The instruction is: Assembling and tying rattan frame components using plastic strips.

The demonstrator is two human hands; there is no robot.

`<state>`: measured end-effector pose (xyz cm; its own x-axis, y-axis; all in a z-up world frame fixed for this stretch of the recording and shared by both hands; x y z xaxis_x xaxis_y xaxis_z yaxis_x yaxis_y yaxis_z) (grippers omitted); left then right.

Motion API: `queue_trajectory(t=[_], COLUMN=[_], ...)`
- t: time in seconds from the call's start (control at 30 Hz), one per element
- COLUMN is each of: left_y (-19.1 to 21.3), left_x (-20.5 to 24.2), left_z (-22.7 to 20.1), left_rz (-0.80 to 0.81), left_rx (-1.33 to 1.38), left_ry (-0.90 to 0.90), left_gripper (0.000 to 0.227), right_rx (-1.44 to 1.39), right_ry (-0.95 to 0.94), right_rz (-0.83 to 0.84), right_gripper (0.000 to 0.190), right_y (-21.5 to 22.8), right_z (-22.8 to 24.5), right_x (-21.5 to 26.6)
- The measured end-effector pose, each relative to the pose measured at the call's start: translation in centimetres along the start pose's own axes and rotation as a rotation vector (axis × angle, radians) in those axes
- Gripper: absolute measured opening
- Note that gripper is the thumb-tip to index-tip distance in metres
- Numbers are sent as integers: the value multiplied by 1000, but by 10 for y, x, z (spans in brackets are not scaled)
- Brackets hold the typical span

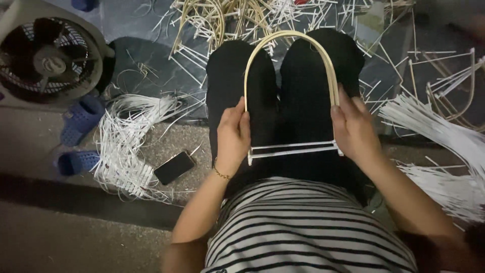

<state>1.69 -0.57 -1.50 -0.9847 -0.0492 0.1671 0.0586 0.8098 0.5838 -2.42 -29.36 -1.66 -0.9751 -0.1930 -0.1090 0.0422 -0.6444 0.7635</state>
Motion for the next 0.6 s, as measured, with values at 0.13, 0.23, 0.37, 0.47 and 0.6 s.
queue_trajectory(t=[0.13, 0.23, 0.37, 0.47, 0.6], left_y=[1, 1, -1, -4, -5], left_x=[-2, -5, -5, -6, -7], left_z=[-4, -6, -4, -2, 2], left_rz=[-39, -39, -70, -79, -93], left_rx=[4, 1, -15, -24, -14], left_ry=[-19, -7, -53, -50, -50], left_gripper=[31, 30, 29, 29, 29], right_rx=[18, 6, 25, 34, 29], right_ry=[9, -12, 37, -30, 11], right_rz=[-31, -31, -51, -14, -42], right_gripper=[50, 50, 49, 50, 51], right_y=[1, 3, -1, -2, 1], right_z=[5, 6, -2, -5, -1], right_x=[-7, -10, -6, -8, -9])
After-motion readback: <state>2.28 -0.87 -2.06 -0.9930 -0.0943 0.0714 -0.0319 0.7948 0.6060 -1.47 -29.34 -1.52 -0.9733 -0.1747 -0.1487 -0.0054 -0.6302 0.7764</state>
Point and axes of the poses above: each hand's wrist, its own x-axis away from the middle knuckle, its own y-axis out of the back of the hand, z = x × y, the point moved 3 cm from there along -x, towards the middle knuckle, and after that the axes turned 15 degrees about y, right-handed, at the moved point
